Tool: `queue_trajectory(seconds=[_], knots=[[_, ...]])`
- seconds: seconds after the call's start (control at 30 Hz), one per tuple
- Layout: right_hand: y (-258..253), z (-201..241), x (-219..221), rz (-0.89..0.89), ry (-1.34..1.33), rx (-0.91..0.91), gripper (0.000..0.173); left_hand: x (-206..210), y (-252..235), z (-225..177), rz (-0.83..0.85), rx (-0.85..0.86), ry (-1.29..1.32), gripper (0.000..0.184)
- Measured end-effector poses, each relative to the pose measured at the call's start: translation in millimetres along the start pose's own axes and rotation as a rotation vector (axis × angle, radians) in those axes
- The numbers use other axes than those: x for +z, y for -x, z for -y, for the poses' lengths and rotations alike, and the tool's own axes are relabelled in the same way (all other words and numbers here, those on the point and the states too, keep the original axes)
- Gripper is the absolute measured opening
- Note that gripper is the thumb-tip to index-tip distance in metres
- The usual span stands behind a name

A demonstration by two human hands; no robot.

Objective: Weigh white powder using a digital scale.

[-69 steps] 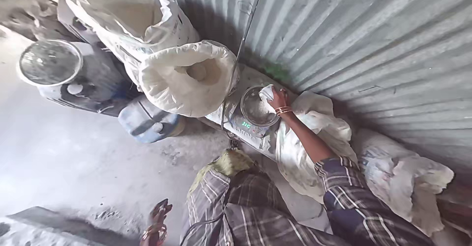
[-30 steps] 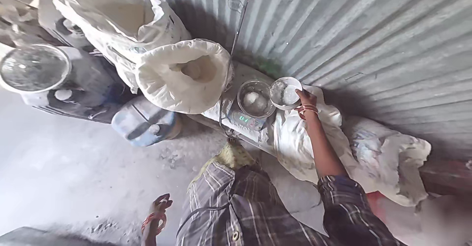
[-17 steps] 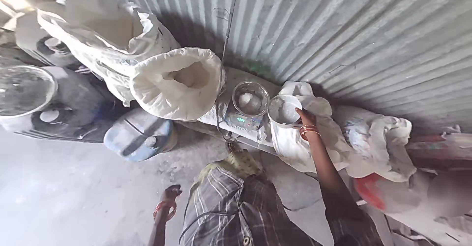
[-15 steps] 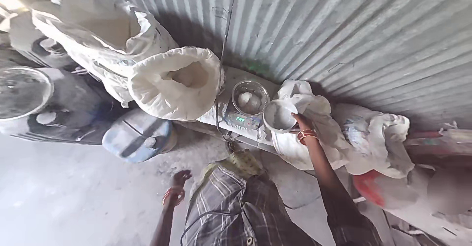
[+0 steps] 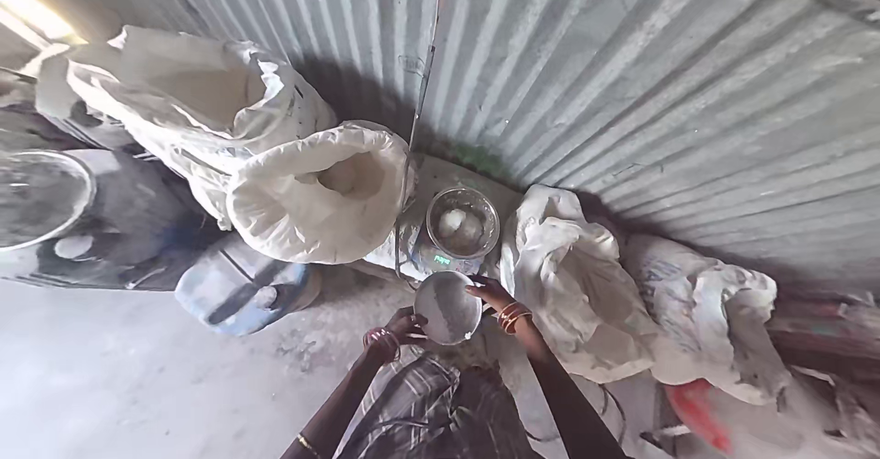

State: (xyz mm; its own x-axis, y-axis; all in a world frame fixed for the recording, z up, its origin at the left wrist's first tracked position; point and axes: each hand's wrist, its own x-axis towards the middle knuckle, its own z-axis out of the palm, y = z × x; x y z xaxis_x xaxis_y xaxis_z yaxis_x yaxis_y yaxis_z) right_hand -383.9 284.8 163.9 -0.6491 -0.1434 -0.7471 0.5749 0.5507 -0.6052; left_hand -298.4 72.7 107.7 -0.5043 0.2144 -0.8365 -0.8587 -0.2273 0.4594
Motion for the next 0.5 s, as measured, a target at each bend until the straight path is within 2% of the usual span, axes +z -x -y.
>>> queue_trajectory(seconds=[0.07,0.17,0.27,0.33,0.4,0.43,0.5], knots=[[-16.8,11.6,-10.9,0.048,0.026,-0.029,0.041,0.1,-0.3,-4.0,-0.045,-0.007,0.058,0.035],[-71.1,18.5,-36.4,-0.129,0.245,-0.203,0.051,-5.6,-5.0,-7.2,-0.156,0.048,0.144,0.036],[-120.2,39.1,-55.2,-0.249,0.547,-0.144,0.078,-14.3,-6.9,-6.4,-0.281,0.110,0.216,0.037],[-151.2,49.9,-51.6,-0.256,0.675,-0.074,0.098,-19.0,-6.4,-8.4,-0.367,0.118,0.262,0.038],[-190.7,41.3,-41.5,-0.257,0.793,-0.051,0.111,-20.7,-4.0,-8.2,-0.442,0.133,0.293,0.036],[-206.9,34.7,-36.0,-0.261,0.846,-0.042,0.111,-20.6,-2.1,-7.1,-0.467,0.147,0.303,0.035],[-223.4,27.3,-26.1,-0.265,0.911,-0.026,0.099,-18.1,3.0,-8.0,-0.497,0.171,0.324,0.033]])
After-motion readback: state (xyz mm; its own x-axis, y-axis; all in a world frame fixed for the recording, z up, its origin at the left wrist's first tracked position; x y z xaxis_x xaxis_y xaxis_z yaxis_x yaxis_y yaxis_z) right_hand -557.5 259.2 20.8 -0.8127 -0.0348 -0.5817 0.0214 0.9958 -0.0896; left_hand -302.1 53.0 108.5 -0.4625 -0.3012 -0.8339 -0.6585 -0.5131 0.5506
